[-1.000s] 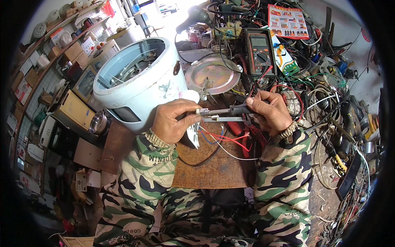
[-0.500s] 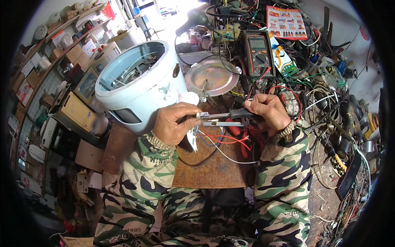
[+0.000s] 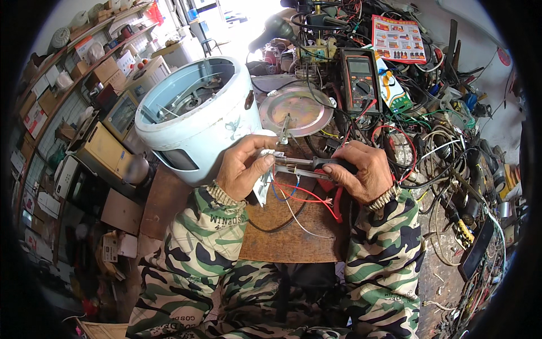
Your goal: The person uses a soldering iron and pliers to work on a small electrical component with wires, likely a switch or connector. They repeatedly heat and adjust the wires and terminals while holding the component in their left hand. The task continues throughout the clip without a visible final state.
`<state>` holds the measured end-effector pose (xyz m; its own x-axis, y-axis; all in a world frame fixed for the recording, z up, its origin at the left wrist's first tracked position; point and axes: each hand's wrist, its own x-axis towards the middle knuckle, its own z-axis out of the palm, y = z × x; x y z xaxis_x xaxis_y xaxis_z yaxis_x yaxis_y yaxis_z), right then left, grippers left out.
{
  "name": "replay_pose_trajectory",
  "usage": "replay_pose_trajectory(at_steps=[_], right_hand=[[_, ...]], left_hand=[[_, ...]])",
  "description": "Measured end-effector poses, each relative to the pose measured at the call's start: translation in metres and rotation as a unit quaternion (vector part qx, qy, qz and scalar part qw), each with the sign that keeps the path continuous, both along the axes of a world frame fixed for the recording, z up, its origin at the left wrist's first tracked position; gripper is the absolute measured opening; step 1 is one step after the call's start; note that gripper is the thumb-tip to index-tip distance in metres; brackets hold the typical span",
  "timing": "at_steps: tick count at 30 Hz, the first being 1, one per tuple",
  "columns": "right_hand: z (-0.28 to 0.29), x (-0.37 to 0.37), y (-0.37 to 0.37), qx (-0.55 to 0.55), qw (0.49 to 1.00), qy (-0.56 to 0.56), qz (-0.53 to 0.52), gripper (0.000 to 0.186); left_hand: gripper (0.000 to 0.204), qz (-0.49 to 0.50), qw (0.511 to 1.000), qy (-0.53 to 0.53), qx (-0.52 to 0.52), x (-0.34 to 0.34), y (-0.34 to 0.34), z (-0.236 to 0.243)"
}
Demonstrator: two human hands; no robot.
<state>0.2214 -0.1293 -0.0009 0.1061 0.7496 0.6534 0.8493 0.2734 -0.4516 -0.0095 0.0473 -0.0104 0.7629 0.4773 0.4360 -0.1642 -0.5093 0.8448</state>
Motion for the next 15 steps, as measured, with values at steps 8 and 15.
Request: replay_pose_trajectory(at_steps=[8, 15], right_hand=[[-0.002, -0.002, -0.002, 0.024, 1.000, -0.017, -0.007, 0.033], [-0.001, -0.001, -0.004, -0.169, 0.969, 0.179, 0.021, 0.038]], left_hand=[[0.025, 0.038, 0.999, 0.019, 0.009, -0.001, -0.002, -0.002], [0.021, 0.036, 0.998, -0.017, 0.049, 0.002, -0.001, -0.011]])
